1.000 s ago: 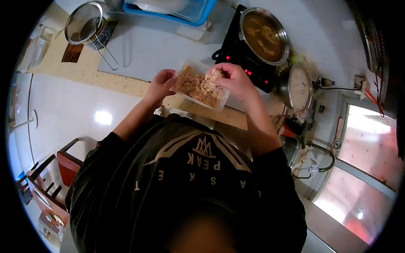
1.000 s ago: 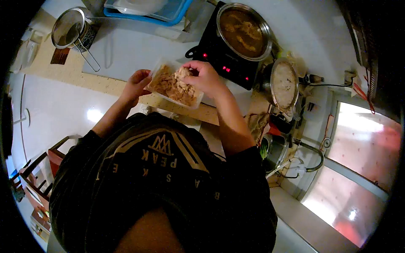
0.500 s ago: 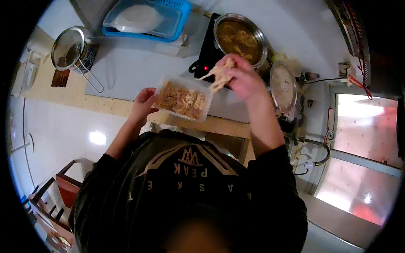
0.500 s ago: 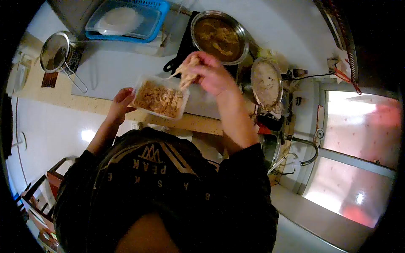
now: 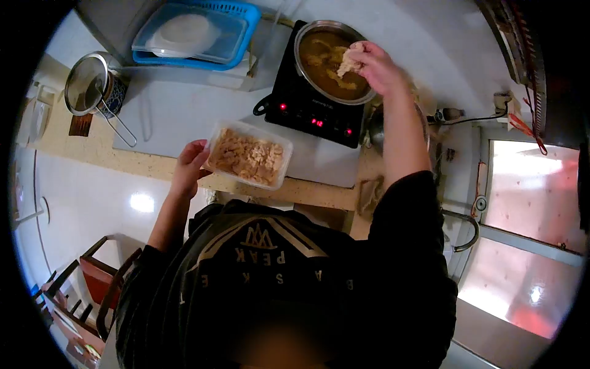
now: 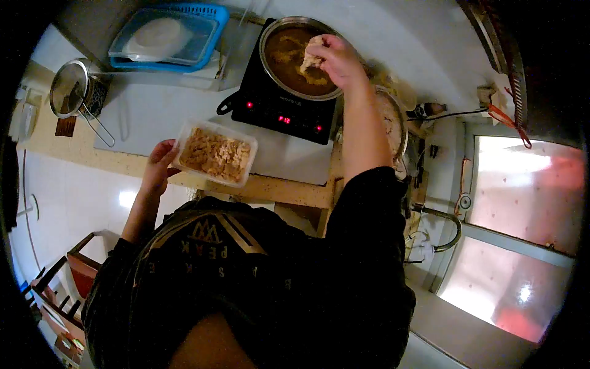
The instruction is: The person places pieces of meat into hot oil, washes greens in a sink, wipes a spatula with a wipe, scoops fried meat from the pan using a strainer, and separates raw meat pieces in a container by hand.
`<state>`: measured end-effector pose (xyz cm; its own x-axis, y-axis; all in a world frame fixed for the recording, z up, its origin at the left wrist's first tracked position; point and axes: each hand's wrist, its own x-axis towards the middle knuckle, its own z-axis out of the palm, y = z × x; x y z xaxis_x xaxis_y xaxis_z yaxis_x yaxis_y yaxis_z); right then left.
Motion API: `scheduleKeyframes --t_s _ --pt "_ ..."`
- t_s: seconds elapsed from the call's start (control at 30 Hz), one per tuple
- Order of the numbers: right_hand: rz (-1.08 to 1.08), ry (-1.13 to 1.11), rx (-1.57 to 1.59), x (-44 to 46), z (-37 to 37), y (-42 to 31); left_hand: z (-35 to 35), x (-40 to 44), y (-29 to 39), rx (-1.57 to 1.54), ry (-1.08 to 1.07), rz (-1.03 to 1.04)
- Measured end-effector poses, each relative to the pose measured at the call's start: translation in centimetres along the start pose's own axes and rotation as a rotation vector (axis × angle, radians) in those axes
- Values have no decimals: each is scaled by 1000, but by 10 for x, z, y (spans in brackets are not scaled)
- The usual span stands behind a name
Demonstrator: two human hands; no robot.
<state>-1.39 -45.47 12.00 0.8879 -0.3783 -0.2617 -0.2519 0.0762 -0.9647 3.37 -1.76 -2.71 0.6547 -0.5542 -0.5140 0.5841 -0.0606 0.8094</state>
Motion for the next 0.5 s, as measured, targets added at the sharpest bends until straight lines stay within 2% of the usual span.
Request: scheduleKeyframes --t_s 0.1,0.23,0.33,0.5 --pt "65 -8 11 17 -2 31 4 -2 1 10 41 10" --pt "-15 148 -501 35 3 63 2 -1 0 10 22 23" --pt "-57 195 -735 31 12 64 2 -1 -1 18 21 13" --pt "-148 244 -891 31 10 75 5 -2 4 35 40 -12"
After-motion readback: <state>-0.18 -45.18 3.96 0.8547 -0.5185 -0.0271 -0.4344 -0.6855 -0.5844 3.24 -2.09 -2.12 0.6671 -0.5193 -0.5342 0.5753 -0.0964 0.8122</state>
